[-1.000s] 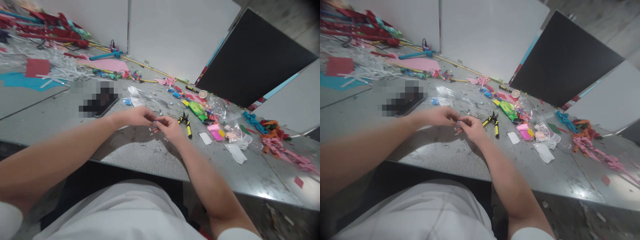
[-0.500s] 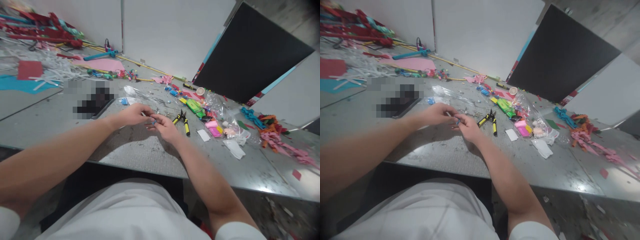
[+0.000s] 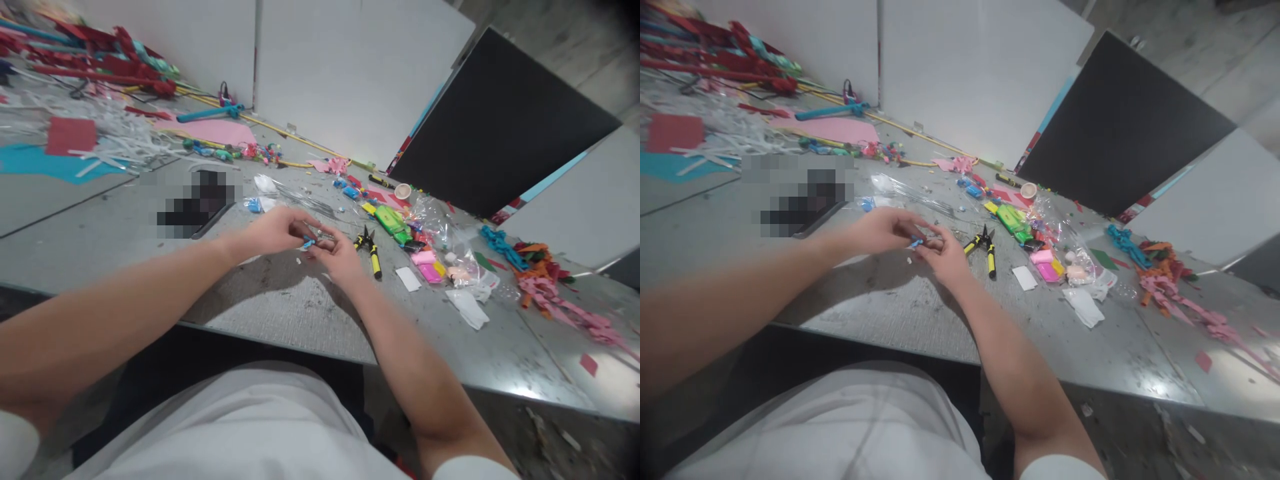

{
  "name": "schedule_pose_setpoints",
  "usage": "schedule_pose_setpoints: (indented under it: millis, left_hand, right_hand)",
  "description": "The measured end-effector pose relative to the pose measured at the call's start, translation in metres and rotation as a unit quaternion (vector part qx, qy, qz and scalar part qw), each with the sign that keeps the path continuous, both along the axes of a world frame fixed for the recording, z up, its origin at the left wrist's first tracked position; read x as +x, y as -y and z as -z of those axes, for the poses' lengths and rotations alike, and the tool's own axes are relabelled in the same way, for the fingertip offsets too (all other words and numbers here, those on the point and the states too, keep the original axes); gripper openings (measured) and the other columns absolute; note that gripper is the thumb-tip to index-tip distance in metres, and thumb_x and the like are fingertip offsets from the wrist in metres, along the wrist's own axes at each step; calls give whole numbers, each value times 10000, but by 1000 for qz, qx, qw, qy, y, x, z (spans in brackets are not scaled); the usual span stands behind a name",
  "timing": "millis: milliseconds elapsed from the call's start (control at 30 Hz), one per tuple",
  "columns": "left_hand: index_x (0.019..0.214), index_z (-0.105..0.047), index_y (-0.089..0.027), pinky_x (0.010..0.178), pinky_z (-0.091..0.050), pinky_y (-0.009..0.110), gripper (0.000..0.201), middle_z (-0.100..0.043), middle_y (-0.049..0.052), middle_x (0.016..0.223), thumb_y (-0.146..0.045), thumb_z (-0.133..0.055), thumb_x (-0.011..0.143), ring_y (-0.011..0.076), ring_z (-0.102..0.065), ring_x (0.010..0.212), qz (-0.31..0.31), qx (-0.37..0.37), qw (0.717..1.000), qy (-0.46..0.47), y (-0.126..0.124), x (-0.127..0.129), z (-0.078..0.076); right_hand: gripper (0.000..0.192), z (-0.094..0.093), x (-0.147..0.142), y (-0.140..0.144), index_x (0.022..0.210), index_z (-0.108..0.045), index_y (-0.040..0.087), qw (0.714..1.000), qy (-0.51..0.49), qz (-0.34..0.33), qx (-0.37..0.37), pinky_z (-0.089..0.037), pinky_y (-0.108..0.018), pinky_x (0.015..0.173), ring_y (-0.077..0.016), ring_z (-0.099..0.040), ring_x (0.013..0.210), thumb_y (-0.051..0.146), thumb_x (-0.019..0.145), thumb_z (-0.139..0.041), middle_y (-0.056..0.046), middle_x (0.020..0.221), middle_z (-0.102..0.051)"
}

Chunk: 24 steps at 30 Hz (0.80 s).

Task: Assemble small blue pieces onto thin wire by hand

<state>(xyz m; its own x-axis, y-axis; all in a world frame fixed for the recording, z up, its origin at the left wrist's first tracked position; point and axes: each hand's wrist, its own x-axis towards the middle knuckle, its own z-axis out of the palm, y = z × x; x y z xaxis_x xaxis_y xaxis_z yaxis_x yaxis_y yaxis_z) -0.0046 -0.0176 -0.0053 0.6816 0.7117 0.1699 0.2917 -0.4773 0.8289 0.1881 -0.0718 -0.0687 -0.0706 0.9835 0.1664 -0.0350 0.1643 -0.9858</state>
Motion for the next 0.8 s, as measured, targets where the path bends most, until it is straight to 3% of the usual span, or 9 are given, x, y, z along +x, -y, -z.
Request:
schedule_pose_setpoints:
  millis: [200, 400, 600, 800]
  left_hand:
    - [1264, -760, -203, 729, -574, 278, 576, -831, 38, 981, -98, -686, 703, 219, -772, 868, 29, 13, 999, 9, 0, -1, 5]
    - [1226, -752, -191, 799, -606, 342, 519, -826, 70, 994, -319, -830, 730, 247, -775, 910, 41, -62, 995, 69, -1, 2, 7]
    - [1132, -747, -188, 771, -601, 348, 436, -824, 68, 926, -318, -838, 726, 256, -777, 883, -28, -60, 997, 28, -1, 6, 8]
    - [1020, -747, -175, 731, -572, 297, 310, -794, 45, 838, -257, -808, 726, 204, -749, 805, -98, 16, 995, 9, -7, 6, 12]
  right_hand:
    - [392, -3, 2, 0, 1126, -659, 213, 997, 58, 58, -17, -624, -317, 664, -157, -724, 683, 418, 819, -791, -8, 832, -750]
    - [258, -13, 0, 6, 1119, -703, 206, 988, 134, 81, -1, -569, -263, 582, -143, -708, 657, 338, 897, -690, -11, 801, -731]
    - [98, -17, -5, 11, 941, -702, 195, 978, 183, 99, 5, -577, -273, 588, -159, -713, 665, 226, 913, -613, -25, 773, -740]
    - [108, -21, -6, 17, 893, -680, 205, 983, 160, 92, -9, -570, -270, 579, -152, -698, 614, 312, 893, -662, -9, 723, -727]
